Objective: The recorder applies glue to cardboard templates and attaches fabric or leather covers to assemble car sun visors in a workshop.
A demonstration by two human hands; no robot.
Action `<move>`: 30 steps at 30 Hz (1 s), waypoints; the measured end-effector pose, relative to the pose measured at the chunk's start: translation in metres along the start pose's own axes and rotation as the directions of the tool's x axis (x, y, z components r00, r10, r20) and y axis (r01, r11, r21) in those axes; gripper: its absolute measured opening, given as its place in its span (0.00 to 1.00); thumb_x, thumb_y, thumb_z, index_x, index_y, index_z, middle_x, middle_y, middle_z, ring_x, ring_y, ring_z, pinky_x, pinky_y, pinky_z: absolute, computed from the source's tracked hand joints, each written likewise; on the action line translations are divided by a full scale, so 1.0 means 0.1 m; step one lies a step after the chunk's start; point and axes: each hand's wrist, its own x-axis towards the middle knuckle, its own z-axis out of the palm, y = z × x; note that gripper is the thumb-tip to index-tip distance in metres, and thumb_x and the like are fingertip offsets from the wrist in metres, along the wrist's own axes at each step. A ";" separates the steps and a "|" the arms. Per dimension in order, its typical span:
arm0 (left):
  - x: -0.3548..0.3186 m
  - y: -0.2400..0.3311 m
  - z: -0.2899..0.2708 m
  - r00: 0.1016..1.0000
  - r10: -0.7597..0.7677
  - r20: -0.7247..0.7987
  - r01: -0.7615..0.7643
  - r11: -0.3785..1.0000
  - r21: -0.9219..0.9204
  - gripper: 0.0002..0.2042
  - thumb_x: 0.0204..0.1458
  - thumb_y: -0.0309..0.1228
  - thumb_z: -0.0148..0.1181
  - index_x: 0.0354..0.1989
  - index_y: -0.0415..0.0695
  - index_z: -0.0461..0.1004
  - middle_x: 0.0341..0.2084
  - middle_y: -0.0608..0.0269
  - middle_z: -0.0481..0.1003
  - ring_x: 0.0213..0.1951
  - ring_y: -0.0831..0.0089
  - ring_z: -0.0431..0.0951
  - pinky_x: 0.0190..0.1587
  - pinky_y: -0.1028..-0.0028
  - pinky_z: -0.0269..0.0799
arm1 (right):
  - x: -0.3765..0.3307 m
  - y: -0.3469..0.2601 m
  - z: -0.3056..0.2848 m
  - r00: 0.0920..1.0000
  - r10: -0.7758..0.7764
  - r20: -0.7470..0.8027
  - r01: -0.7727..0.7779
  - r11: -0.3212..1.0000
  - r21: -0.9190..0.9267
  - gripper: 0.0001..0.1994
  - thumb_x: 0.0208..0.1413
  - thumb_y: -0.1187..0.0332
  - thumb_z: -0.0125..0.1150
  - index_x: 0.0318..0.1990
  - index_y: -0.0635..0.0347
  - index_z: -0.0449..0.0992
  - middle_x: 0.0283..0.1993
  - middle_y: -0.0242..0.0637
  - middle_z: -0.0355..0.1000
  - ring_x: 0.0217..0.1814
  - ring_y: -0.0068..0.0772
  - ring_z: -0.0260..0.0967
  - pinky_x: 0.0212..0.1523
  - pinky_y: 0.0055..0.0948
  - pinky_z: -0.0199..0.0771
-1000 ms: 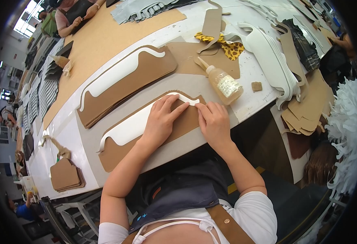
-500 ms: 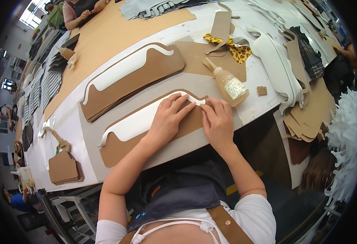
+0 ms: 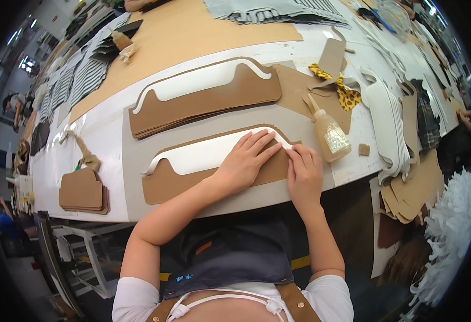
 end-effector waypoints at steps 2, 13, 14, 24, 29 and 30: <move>-0.15 -0.03 -0.07 0.996 -0.082 0.025 0.084 0.994 -0.070 0.32 0.64 0.40 0.57 0.75 0.43 0.60 0.75 0.53 0.58 0.77 0.56 0.54 0.78 0.55 0.49 | -0.02 0.00 0.02 1.000 0.025 0.005 -0.025 1.000 -0.006 0.11 0.58 0.79 0.63 0.49 0.65 0.80 0.53 0.39 0.76 0.58 0.46 0.71 0.58 0.43 0.72; -1.46 -0.47 -0.93 0.846 -0.518 -0.122 0.531 0.805 0.265 0.31 0.62 0.48 0.62 0.70 0.45 0.69 0.78 0.47 0.51 0.79 0.46 0.44 0.77 0.47 0.43 | -0.05 0.00 -0.06 0.995 0.073 0.062 -0.078 0.993 0.086 0.14 0.59 0.81 0.61 0.52 0.64 0.79 0.56 0.42 0.73 0.61 0.48 0.67 0.61 0.42 0.69; -1.56 -0.51 -1.00 0.840 -0.528 -0.127 0.542 0.798 0.265 0.31 0.62 0.48 0.62 0.70 0.45 0.69 0.78 0.47 0.51 0.79 0.46 0.44 0.77 0.47 0.43 | -0.05 -0.02 -0.08 0.992 0.113 0.050 -0.117 0.988 0.098 0.15 0.59 0.81 0.61 0.53 0.63 0.79 0.57 0.43 0.72 0.62 0.48 0.67 0.61 0.42 0.69; -1.82 -0.63 -1.15 0.690 -0.611 -0.387 0.700 0.700 0.143 0.09 0.55 0.33 0.70 0.40 0.45 0.79 0.48 0.58 0.72 0.57 0.55 0.66 0.63 0.54 0.55 | 0.50 -0.73 0.03 0.949 -0.255 0.185 0.159 0.894 0.419 0.15 0.57 0.81 0.63 0.52 0.61 0.80 0.55 0.45 0.73 0.58 0.50 0.71 0.57 0.42 0.72; -1.87 -0.63 -1.04 0.676 -0.590 -0.441 0.688 0.719 0.093 0.10 0.57 0.30 0.67 0.46 0.46 0.79 0.31 0.65 0.77 0.41 0.65 0.74 0.56 0.60 0.59 | 0.70 -1.28 0.43 0.713 -0.584 0.388 0.329 0.768 0.549 0.16 0.60 0.76 0.63 0.55 0.68 0.76 0.64 0.47 0.72 0.68 0.50 0.69 0.65 0.43 0.73; -1.86 -0.62 -1.04 0.671 -0.592 -0.445 0.692 0.716 0.092 0.10 0.57 0.30 0.67 0.46 0.46 0.79 0.31 0.65 0.77 0.41 0.65 0.74 0.56 0.60 0.59 | 0.71 -1.34 0.56 0.709 -0.589 0.388 0.334 0.765 0.551 0.16 0.60 0.76 0.63 0.55 0.68 0.76 0.64 0.47 0.72 0.68 0.50 0.69 0.65 0.43 0.73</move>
